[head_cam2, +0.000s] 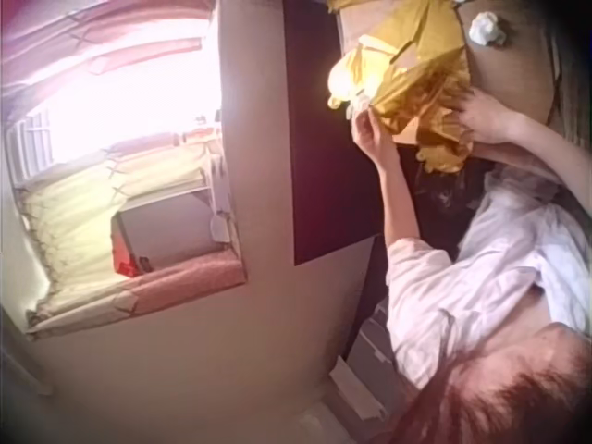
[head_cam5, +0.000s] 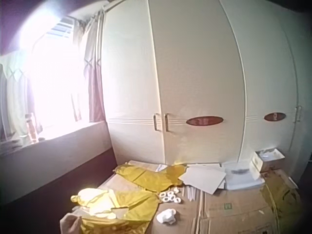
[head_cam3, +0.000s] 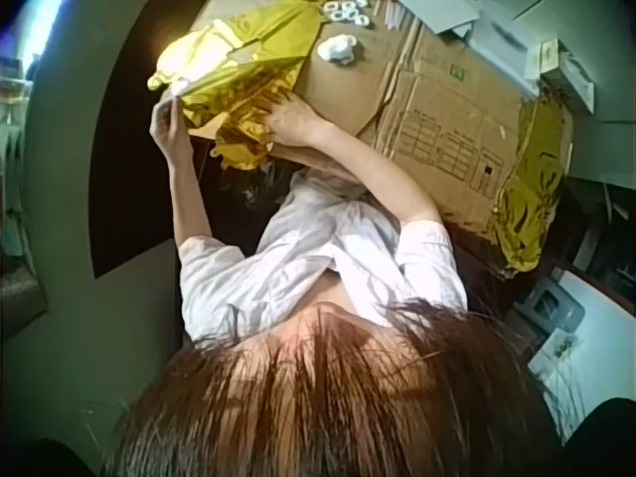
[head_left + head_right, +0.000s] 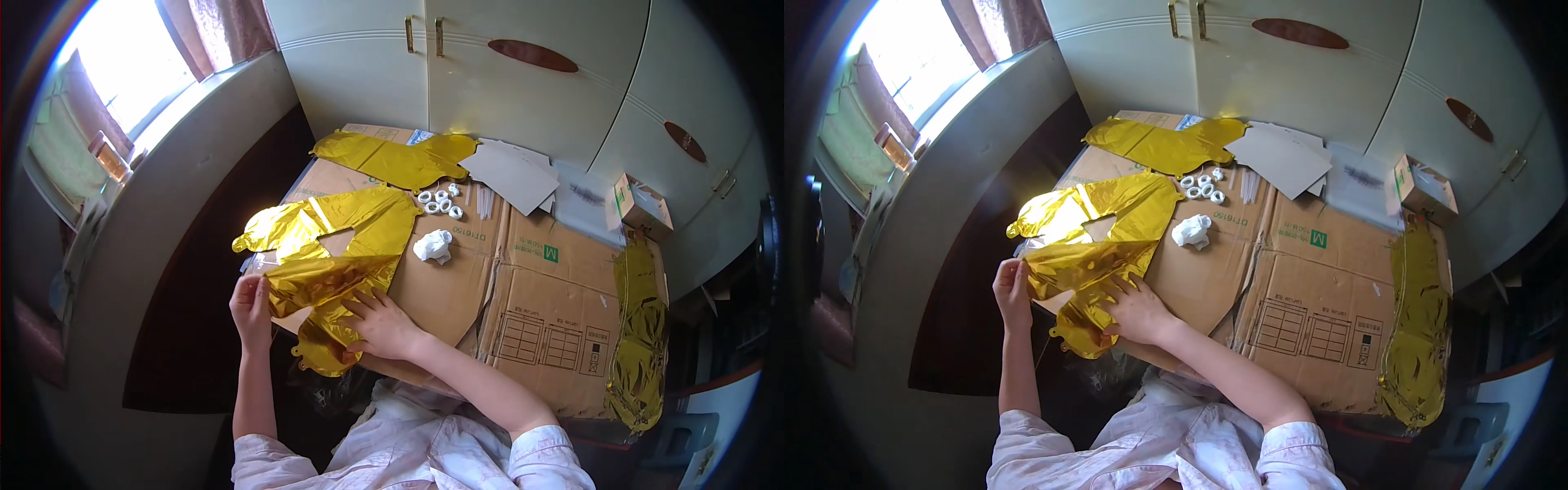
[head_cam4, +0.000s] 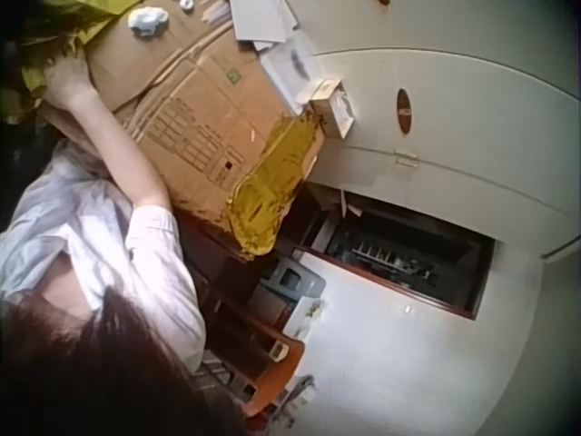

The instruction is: Folding gold foil decorations and inserting them into plastic retail packaging with cardboard backing.

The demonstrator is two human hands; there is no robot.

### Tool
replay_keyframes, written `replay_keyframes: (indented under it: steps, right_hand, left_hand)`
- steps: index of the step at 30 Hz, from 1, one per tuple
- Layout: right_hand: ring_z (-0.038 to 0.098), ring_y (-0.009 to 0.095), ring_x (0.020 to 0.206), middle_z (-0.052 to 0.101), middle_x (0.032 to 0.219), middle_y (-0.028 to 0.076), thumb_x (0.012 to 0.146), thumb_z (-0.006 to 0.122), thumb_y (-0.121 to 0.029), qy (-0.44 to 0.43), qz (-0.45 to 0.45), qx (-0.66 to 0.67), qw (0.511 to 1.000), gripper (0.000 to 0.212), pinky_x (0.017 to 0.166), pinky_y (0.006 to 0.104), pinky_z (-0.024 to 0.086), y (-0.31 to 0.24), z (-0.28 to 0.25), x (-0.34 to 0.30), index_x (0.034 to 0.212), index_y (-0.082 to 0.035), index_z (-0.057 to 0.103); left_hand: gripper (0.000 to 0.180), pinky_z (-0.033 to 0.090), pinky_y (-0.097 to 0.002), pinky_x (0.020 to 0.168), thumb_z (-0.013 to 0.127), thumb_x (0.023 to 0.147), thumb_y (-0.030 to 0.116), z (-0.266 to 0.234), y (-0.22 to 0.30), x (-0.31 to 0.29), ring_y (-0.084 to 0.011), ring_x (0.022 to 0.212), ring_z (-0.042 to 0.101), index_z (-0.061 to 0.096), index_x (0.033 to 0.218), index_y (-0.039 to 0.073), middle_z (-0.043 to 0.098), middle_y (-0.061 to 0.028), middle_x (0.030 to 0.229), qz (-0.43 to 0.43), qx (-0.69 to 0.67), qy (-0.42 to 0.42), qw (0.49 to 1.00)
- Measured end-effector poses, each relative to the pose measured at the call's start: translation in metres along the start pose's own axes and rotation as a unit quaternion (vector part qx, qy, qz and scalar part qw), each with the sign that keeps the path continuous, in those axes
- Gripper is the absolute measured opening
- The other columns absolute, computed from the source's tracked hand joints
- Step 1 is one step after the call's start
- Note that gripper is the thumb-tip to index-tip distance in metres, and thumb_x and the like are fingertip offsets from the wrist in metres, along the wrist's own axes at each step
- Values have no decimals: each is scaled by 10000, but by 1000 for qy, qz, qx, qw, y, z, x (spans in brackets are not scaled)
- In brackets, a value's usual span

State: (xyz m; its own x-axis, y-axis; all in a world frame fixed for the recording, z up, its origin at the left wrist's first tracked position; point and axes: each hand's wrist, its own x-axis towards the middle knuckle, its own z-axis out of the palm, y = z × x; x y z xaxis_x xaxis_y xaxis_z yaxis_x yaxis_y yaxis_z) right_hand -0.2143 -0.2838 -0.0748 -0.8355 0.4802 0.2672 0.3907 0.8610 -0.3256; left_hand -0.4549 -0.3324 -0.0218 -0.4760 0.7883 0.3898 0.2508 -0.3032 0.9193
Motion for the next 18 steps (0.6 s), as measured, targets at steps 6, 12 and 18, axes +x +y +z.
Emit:
replay_keyframes:
  steps: [6, 12, 18]
  right_hand:
    - [341, 354, 1369, 480, 1389, 126, 812, 663, -465, 3, 15, -7, 1000, 542, 1122, 503, 274, -1, 0, 2, 1268, -184, 584]
    - [468, 274, 1240, 561, 1281, 93, 863, 623, -375, 70, 29, -24, 997, 394, 1018, 446, 375, 17, 0, 8, 1163, -119, 622]
    - [543, 243, 1051, 595, 1020, 68, 838, 652, -240, 122, 137, -75, 980, 205, 905, 387, 452, 65, -12, 39, 961, -78, 630]
  left_hand:
    - [101, 409, -170, 638, 564, 979, 89, -12, -2, 34, -5, 711, 492, 604, 925, 14, 585, 35, 801, 6, -31, 18, 999]
    - [147, 431, -197, 604, 579, 971, 154, -29, -42, 74, -48, 674, 528, 601, 910, 22, 587, 5, 779, -83, -69, 23, 994]
    - [137, 417, -200, 583, 576, 974, 164, -29, -41, 78, -54, 638, 513, 585, 907, 44, 578, 7, 759, -71, -89, 4, 993]
